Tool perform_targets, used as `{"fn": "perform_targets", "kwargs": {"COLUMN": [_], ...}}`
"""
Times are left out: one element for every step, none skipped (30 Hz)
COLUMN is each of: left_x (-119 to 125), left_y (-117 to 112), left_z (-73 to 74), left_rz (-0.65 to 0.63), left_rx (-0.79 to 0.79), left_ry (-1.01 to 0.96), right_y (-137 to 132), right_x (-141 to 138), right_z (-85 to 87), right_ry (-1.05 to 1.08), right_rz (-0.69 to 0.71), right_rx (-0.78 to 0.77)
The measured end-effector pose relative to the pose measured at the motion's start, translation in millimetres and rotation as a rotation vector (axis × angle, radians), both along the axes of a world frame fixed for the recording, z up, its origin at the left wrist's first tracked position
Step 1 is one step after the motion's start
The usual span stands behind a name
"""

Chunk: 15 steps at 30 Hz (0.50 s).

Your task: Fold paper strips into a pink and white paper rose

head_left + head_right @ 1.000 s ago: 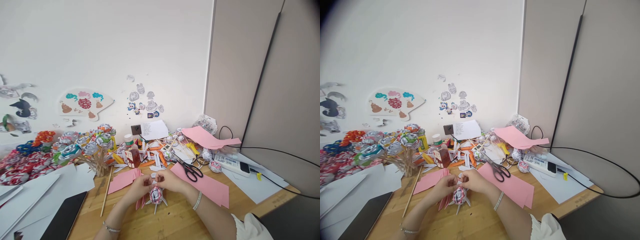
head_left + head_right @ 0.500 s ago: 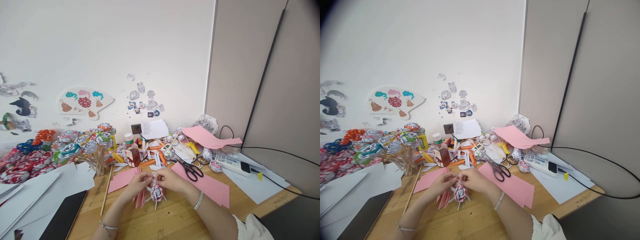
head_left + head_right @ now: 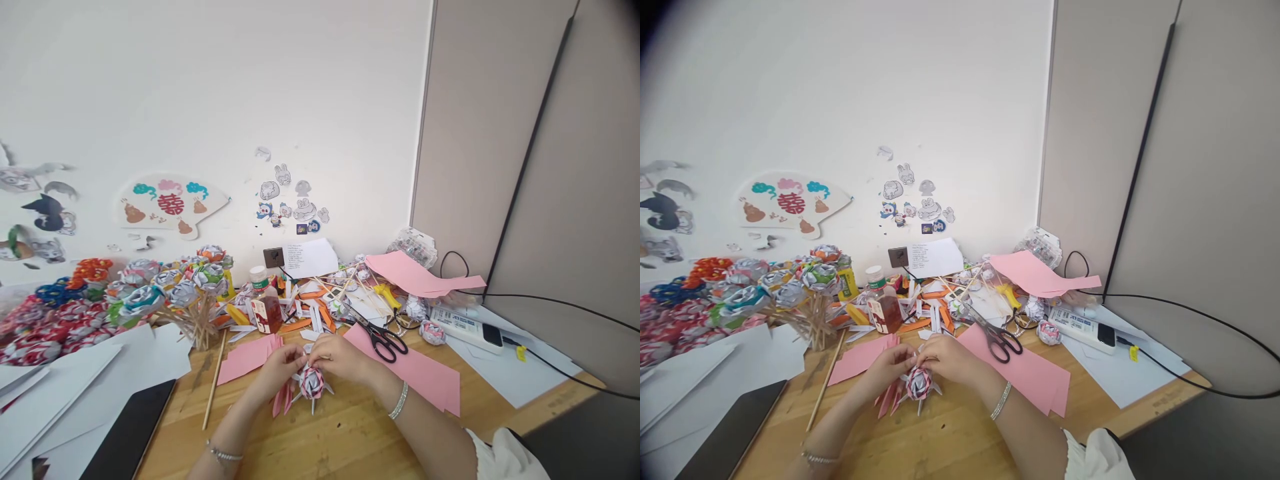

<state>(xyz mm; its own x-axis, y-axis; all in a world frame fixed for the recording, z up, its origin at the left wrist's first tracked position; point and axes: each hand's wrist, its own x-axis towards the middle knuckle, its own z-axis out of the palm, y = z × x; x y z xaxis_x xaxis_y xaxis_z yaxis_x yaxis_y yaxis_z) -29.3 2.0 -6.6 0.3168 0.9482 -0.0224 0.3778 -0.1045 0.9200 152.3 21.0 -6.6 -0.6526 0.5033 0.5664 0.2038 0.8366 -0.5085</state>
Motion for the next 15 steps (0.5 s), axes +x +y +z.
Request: {"fn": "perform_targets", "kwargs": {"left_x": [1.3,2.5,3.6,4.5,5.1,5.5,5.6,5.5,5.3,5.0,4.7,4.4,4.1,4.0,3.8], "left_y": [-0.9,-1.7,-2.4,-3.0,-3.5,-3.9,-4.3,-4.6,-4.8,-5.0,-5.0,-4.8,-4.6,-4.2,-3.7], "left_z": [0.6,1.1,1.6,2.2,2.9,3.8,5.0,6.3,7.6,8.9,9.9,10.6,11.1,11.2,11.1], "left_rz": [0.004,0.005,0.007,0.01,0.012,0.014,0.016,0.02,0.023,0.026,0.028,0.032,0.038,0.048,0.062], "left_rx": [0.006,0.009,0.011,0.015,0.019,0.025,0.033,0.041,0.05,0.058,0.065,0.068,0.072,0.081,0.097], "left_ry": [-0.003,-0.005,-0.006,-0.005,-0.004,-0.004,-0.005,-0.006,-0.007,-0.009,-0.01,-0.01,-0.008,-0.004,0.001], "right_y": [0.2,-0.1,-0.9,-2.3,-4.0,-6.1,-8.1,-10.0,-11.6,-12.9,-13.7,-14.1,-14.1,-13.7,-13.0], "right_x": [0.9,1.7,2.4,2.9,3.2,3.2,3.0,2.6,2.0,1.4,0.8,0.3,-0.1,-0.4,-0.6], "right_z": [0.0,0.2,0.6,1.3,2.2,3.1,4.1,5.0,5.8,6.3,6.6,6.6,6.4,5.9,5.1], "right_ry": [-0.003,-0.006,-0.007,-0.006,-0.001,0.006,0.015,0.02,0.024,0.025,0.026,0.029,0.034,0.037,0.036], "right_rz": [0.017,0.033,0.046,0.049,0.038,0.015,-0.018,-0.047,-0.074,-0.092,-0.1,-0.107,-0.115,-0.122,-0.123], "right_rx": [0.003,0.001,-0.004,-0.011,-0.022,-0.035,-0.054,-0.079,-0.105,-0.132,-0.155,-0.171,-0.179,-0.176,-0.157]}}
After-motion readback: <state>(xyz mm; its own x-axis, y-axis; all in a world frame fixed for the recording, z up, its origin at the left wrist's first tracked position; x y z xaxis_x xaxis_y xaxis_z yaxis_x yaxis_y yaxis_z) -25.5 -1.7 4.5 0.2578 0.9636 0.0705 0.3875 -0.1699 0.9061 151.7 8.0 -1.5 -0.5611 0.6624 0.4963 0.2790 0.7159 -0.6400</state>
